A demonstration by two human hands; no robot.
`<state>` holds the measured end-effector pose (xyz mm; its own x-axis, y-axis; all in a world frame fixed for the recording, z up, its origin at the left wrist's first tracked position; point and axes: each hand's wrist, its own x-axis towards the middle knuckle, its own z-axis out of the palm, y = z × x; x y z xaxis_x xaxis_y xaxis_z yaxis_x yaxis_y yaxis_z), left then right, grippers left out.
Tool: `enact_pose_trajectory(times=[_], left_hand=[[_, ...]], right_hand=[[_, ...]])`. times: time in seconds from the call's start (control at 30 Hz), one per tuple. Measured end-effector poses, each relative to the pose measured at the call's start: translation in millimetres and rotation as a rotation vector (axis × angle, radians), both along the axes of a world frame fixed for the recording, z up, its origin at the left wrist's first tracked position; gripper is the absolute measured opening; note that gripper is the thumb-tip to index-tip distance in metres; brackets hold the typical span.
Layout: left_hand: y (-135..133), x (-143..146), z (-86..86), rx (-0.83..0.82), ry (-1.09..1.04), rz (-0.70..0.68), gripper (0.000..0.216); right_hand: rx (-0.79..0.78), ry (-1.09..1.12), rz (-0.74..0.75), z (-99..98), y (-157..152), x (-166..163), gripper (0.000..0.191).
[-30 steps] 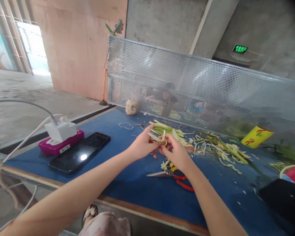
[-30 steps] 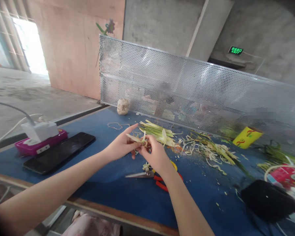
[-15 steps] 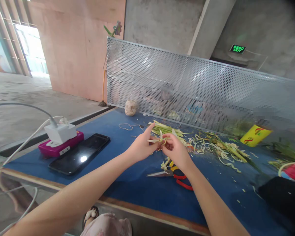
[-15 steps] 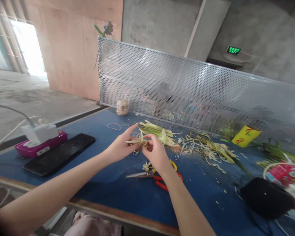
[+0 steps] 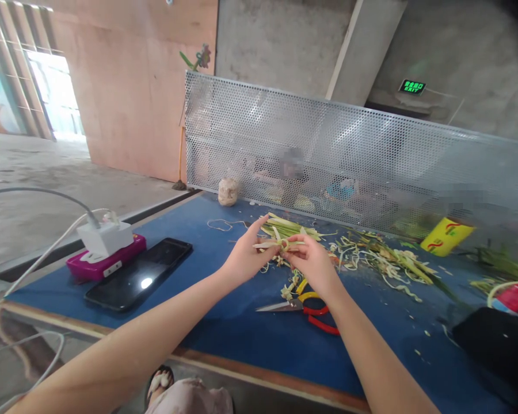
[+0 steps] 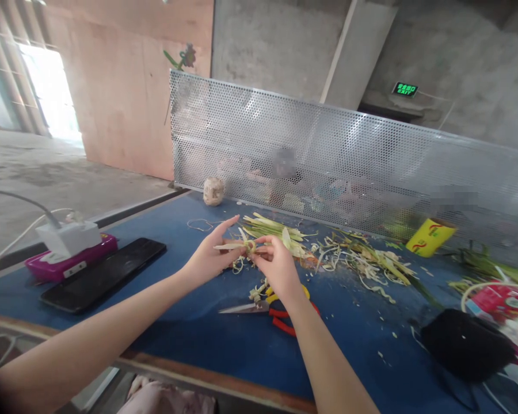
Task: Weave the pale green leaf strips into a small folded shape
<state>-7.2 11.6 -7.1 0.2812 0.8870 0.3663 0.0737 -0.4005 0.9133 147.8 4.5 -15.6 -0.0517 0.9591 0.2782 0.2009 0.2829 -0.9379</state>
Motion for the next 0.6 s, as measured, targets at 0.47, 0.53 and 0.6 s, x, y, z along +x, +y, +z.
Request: enact_pose_trajectory(times=[0.47,0.53,0.6], left_hand=[[-9.7,-1.4,-1.4,0.465,0.41,-0.078,0.068],[-7.7,-1.9,-2.4,0.466,0.388,-0.046,0.069],[-5.3,-2.5,-2.5,0.427,0.3,0.014,0.071]], right_hand=[[-0.379,0.44,0.042,2.3,-4.0,-2.0,0.031],[-0.358,0.461,0.039,4.6,-4.8,-3.0,0.031],[-0.38,0.542,0.085,8.1,-6.0,-3.4,0.03]])
